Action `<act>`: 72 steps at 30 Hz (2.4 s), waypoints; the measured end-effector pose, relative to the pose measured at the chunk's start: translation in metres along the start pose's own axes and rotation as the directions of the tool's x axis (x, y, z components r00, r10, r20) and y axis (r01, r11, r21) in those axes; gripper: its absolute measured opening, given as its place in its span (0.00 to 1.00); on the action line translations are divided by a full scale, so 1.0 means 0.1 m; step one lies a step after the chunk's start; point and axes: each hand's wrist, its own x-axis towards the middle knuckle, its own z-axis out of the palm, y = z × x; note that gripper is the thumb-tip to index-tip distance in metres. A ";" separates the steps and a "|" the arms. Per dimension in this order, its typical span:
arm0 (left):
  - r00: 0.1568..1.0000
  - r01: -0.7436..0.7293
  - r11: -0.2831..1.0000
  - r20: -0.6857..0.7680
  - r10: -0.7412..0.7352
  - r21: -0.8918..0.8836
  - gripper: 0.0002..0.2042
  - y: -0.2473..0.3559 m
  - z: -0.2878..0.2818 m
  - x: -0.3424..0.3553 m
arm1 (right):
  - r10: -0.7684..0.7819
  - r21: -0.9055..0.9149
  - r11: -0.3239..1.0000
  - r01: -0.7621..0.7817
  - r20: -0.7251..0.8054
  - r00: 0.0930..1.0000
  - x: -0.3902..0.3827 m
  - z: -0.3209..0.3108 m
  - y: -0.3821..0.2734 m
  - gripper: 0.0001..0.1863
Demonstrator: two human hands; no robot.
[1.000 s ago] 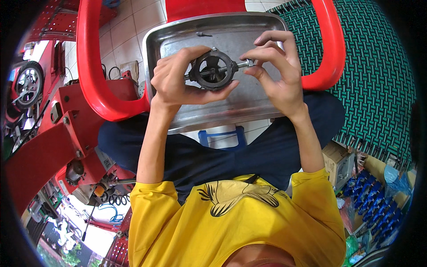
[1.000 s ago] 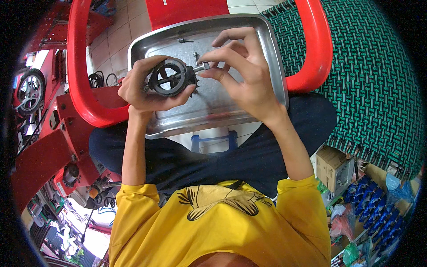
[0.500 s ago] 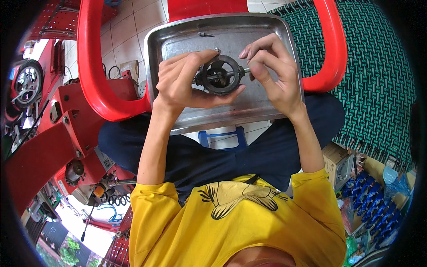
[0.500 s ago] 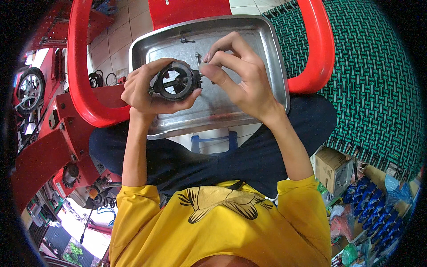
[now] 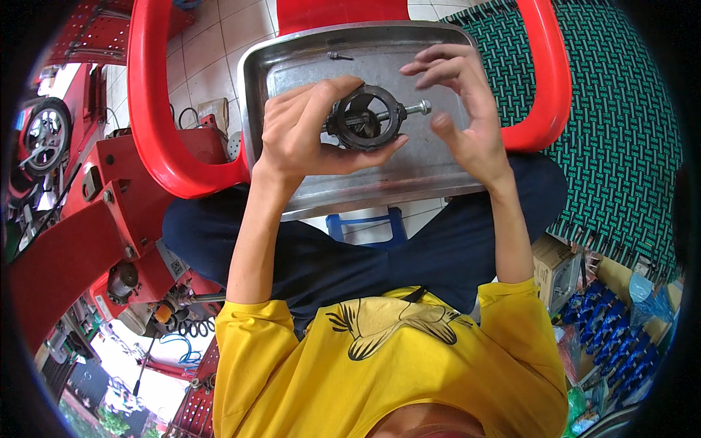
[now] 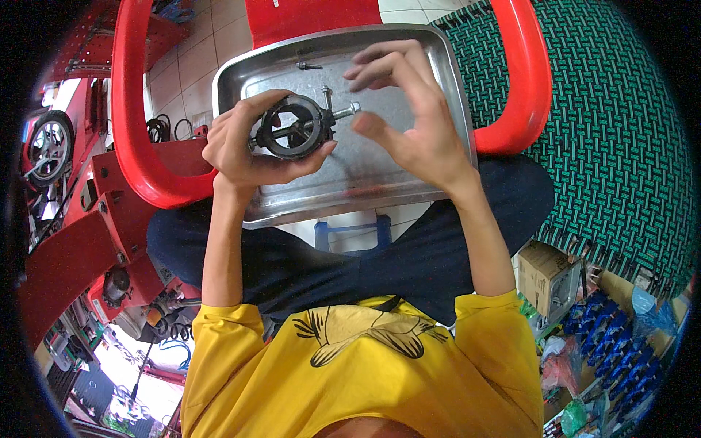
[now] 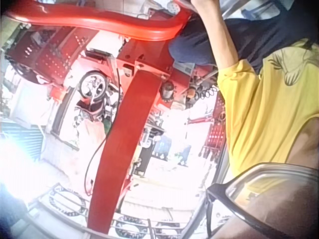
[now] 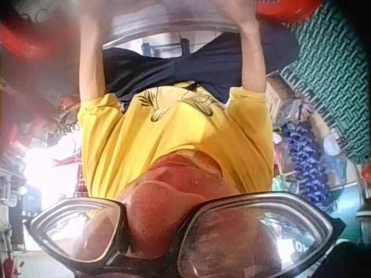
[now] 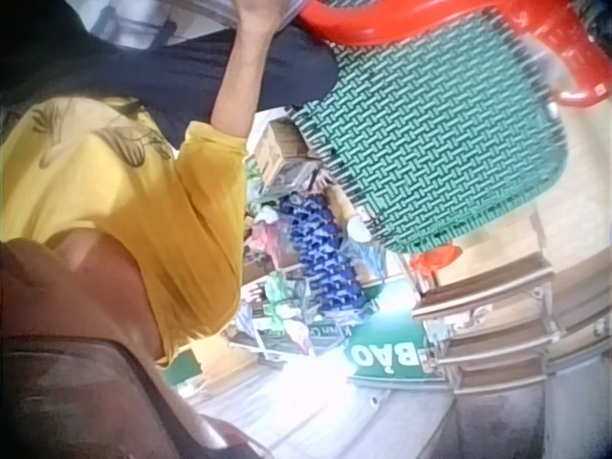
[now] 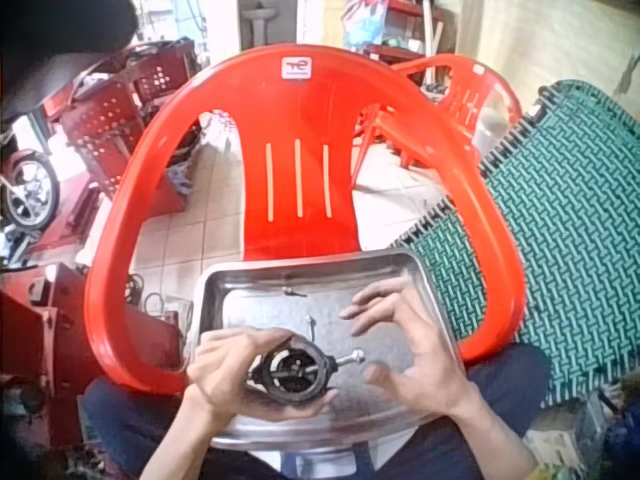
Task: The person assembles a mechanical unit by inserting a cylindrical shaft into a larger housing, followed by placing and securing multiple small pins and screws into the structure.
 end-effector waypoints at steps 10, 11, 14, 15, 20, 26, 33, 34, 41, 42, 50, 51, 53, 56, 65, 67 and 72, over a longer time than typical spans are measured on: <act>1.000 0.027 0.999 0.004 -0.027 0.019 0.25 -0.01 0.00 0.00 | 0.071 0.080 0.994 -0.068 -0.034 0.997 -0.05 0.12 -0.01 0.12; 1.000 0.029 0.999 0.008 -0.029 0.023 0.25 -0.01 -0.01 0.00 | 0.066 0.058 0.996 -0.064 -0.021 0.998 -0.05 0.10 -0.01 0.12; 0.999 0.041 0.999 0.031 -0.042 0.031 0.25 -0.01 -0.03 0.00 | 0.048 0.020 0.999 -0.048 0.001 0.999 -0.04 0.05 0.00 0.13; 0.999 0.039 0.999 0.030 -0.040 0.033 0.25 -0.01 -0.03 0.00 | 0.039 0.027 0.999 -0.039 -0.002 0.999 -0.04 0.04 0.00 0.13; 1.000 0.024 1.000 0.018 -0.024 0.006 0.25 -0.02 0.00 -0.01 | 0.073 0.168 0.984 -0.055 -0.108 0.991 -0.01 0.07 -0.08 0.12; 0.999 0.023 1.000 0.022 -0.022 -0.012 0.25 -0.02 0.00 -0.01 | 0.074 0.008 0.997 -0.074 0.038 0.997 -0.05 -0.02 0.07 0.12; 0.999 0.039 0.999 0.017 -0.039 0.000 0.24 -0.01 -0.02 0.01 | 0.097 0.010 0.995 -0.096 -0.064 0.993 -0.04 0.05 -0.06 0.11; 0.999 0.041 0.999 0.016 -0.041 -0.004 0.24 -0.02 -0.02 0.00 | 0.106 0.026 0.994 -0.104 -0.075 0.992 -0.03 0.06 -0.08 0.11; 0.995 0.068 0.997 0.075 -0.070 0.019 0.28 0.00 -0.01 -0.04 | 0.104 0.079 0.992 -0.101 -0.037 0.994 -0.04 0.05 0.02 0.11; 0.994 0.070 0.997 0.077 -0.072 0.020 0.28 0.01 -0.01 -0.04 | 0.108 0.064 0.992 -0.107 -0.016 0.994 -0.05 0.05 0.04 0.11; 0.999 0.046 0.999 0.002 -0.046 0.019 0.24 -0.02 0.01 0.00 | 0.142 0.092 0.987 -0.135 -0.080 0.987 -0.03 0.09 -0.05 0.09; 0.999 0.045 0.999 0.004 -0.045 0.018 0.24 -0.02 0.01 0.00 | 0.156 0.116 0.982 -0.147 -0.072 0.985 -0.04 0.10 -0.05 0.10; 0.999 0.045 0.999 0.006 -0.045 0.016 0.24 -0.01 0.01 0.00 | 0.182 0.163 0.972 -0.171 -0.056 0.982 -0.04 0.11 -0.05 0.10; 0.999 0.034 0.999 0.001 -0.034 0.010 0.24 -0.03 0.03 0.00 | 0.176 0.206 0.965 -0.161 -0.057 0.983 -0.03 0.17 -0.08 0.09; 0.995 0.064 0.998 0.075 -0.065 0.020 0.28 0.03 0.01 -0.04 | 0.310 0.260 0.913 -0.315 0.064 0.949 -0.08 0.19 -0.08 0.15; 0.995 0.079 0.997 0.067 -0.080 0.019 0.28 0.02 0.01 -0.03 | 0.261 0.228 0.939 -0.258 0.018 0.965 -0.08 0.21 -0.07 0.13; 0.995 0.081 0.997 0.053 -0.081 0.012 0.27 0.01 0.01 -0.04 | 0.138 0.216 0.969 -0.123 -0.055 0.989 -0.08 0.27 -0.03 0.10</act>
